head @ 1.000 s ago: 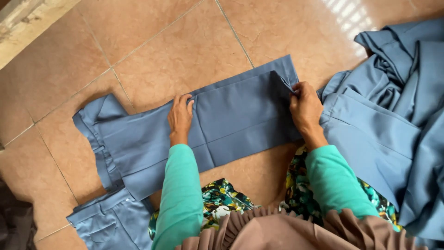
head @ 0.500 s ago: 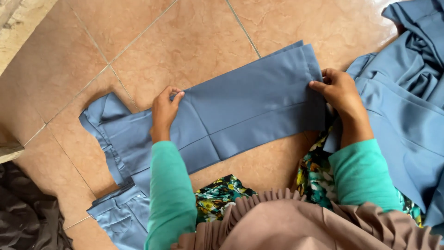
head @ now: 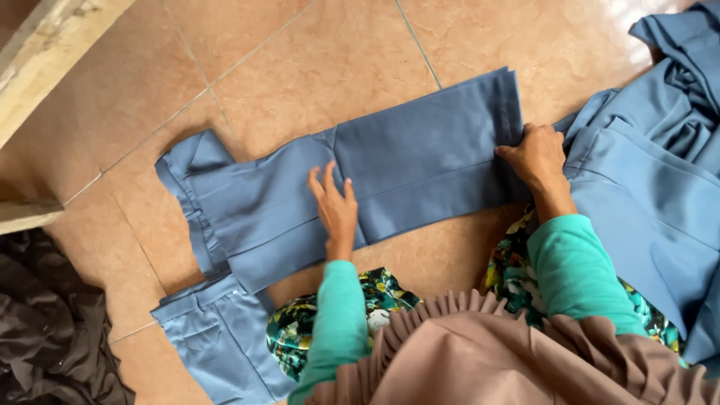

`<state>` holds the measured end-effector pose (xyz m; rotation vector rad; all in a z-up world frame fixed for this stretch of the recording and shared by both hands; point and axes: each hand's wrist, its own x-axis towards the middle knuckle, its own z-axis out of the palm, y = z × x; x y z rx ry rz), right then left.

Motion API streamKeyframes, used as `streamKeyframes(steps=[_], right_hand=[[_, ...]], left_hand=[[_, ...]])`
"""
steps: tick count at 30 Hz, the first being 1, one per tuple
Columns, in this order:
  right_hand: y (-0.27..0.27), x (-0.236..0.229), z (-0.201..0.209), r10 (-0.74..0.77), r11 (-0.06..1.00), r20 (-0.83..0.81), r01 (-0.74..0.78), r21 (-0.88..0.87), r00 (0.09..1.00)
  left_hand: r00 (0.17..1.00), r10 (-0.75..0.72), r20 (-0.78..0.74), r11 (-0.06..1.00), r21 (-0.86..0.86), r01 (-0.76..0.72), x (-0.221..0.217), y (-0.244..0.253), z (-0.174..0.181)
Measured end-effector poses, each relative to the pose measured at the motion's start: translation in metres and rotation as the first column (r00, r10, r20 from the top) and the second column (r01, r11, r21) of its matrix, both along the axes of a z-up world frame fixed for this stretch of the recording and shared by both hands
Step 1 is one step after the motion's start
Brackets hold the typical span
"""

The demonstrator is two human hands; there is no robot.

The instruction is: The person is folding multiple pairs of trousers and stacking them neatly on the floor.

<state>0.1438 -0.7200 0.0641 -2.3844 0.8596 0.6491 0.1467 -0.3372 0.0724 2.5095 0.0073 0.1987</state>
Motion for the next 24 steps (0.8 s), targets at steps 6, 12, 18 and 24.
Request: streamKeyframes(steps=[6,12,18,24], right_hand=[[0.015,-0.017,0.107,-0.596,0.508,0.132,0.244,0.826,0.792],[0.009,-0.033,0.214,-0.598,0.475,0.271,0.062,0.878,0.754],[0.038,-0.034,0.265,-0.638,0.401,0.317,-0.049,0.915,0.702],[0.129,-0.002,0.209,-0.368,0.607,0.52,-0.224,0.763,0.771]], left_hand=[[0.989,0.122,-0.08,0.992,0.007,-0.122,-0.074,-0.011,-0.007],[0.996,-0.02,-0.086,1.0,0.021,0.022,-0.099,-0.054,-0.007],[0.914,-0.33,-0.236,0.936,0.041,0.349,-0.114,-0.12,-0.043],[0.852,-0.378,-0.364,0.736,-0.676,0.038,-0.084,-0.093,-0.046]])
